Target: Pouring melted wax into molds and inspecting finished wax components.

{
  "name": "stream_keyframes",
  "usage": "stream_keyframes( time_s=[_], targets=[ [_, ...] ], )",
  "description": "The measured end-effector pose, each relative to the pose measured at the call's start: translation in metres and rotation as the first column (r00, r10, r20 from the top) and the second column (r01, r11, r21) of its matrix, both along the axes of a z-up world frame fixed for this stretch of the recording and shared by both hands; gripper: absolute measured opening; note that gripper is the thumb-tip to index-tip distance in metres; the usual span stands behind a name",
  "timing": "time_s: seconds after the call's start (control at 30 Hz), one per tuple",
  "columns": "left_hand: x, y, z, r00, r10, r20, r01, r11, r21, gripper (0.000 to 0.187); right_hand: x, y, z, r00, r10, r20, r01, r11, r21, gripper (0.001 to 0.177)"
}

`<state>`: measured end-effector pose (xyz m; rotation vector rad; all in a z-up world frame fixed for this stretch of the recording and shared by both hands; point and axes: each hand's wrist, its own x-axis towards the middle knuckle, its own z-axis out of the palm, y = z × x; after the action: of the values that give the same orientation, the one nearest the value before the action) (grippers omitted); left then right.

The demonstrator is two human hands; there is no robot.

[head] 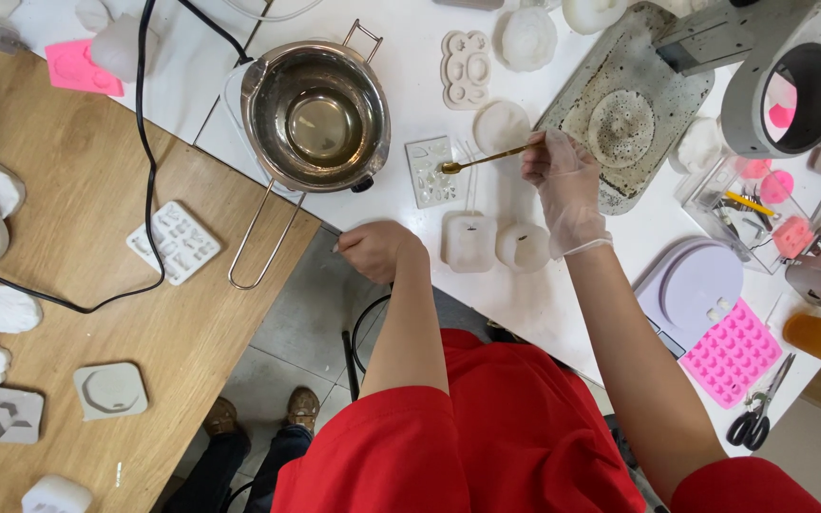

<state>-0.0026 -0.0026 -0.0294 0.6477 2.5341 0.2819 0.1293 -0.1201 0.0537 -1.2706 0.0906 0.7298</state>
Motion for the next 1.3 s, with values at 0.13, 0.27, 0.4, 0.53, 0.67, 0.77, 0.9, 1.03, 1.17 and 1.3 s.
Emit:
stream_keyframes(
  time_s=[0.13,0.27,0.4,0.53,0.67,0.77,0.9,1.03,1.17,1.3],
  targets=[
    [0.0,0.0,0.0,1.0,0.01,0.013,-0.01,1.0,0.008,0.054,0.003,-0.003,0.016,1.0,-0.002,-0.019,0.003,1.0,0.024,0.021],
    [-0.001,-0.003,-0.002,1.0,0.015,0.022,-0.015,1.0,0.005,0.054,0.008,0.009,0.047,0.999,-0.009,-0.041,0.011,0.999,0.038,0.021],
    [-0.013,0.004,0.005,0.999,0.026,0.031,-0.026,1.0,0.013,0.053,0.012,0.033,0.084,0.998,-0.009,-0.064,0.012,0.998,0.062,0.021],
    [-0.012,0.004,0.009,1.0,0.028,0.0,-0.028,0.999,0.033,0.052,-0.014,0.074,0.104,0.983,0.133,0.125,-0.14,0.989,0.05,0.023],
    [-0.01,0.005,0.004,0.999,0.047,-0.014,-0.046,0.998,0.041,0.053,-0.036,0.103,0.094,0.85,0.305,0.429,-0.255,0.952,-0.171,0.032],
    [-0.009,-0.001,-0.011,0.994,0.093,-0.063,-0.082,0.984,0.156,0.054,-0.054,0.118,0.092,0.775,0.357,0.521,-0.247,0.931,-0.27,0.029],
    [-0.01,-0.004,-0.012,0.993,0.098,-0.073,-0.083,0.979,0.186,0.055,-0.062,0.126,0.084,0.763,0.376,0.526,-0.248,0.922,-0.298,0.029],
    [-0.008,-0.003,-0.005,0.992,0.114,-0.057,-0.103,0.98,0.168,0.054,-0.059,0.124,0.076,0.781,0.38,0.495,-0.259,0.919,-0.296,0.031],
    [-0.011,-0.002,-0.005,0.996,0.088,0.007,-0.088,0.99,0.113,0.059,-0.062,0.127,0.077,0.794,0.381,0.473,-0.252,0.915,-0.315,0.031],
    [-0.01,0.0,0.0,0.996,0.088,0.024,-0.09,0.992,0.092,0.057,-0.064,0.131,0.076,0.823,0.368,0.433,-0.234,0.914,-0.332,0.03]
  ],
)
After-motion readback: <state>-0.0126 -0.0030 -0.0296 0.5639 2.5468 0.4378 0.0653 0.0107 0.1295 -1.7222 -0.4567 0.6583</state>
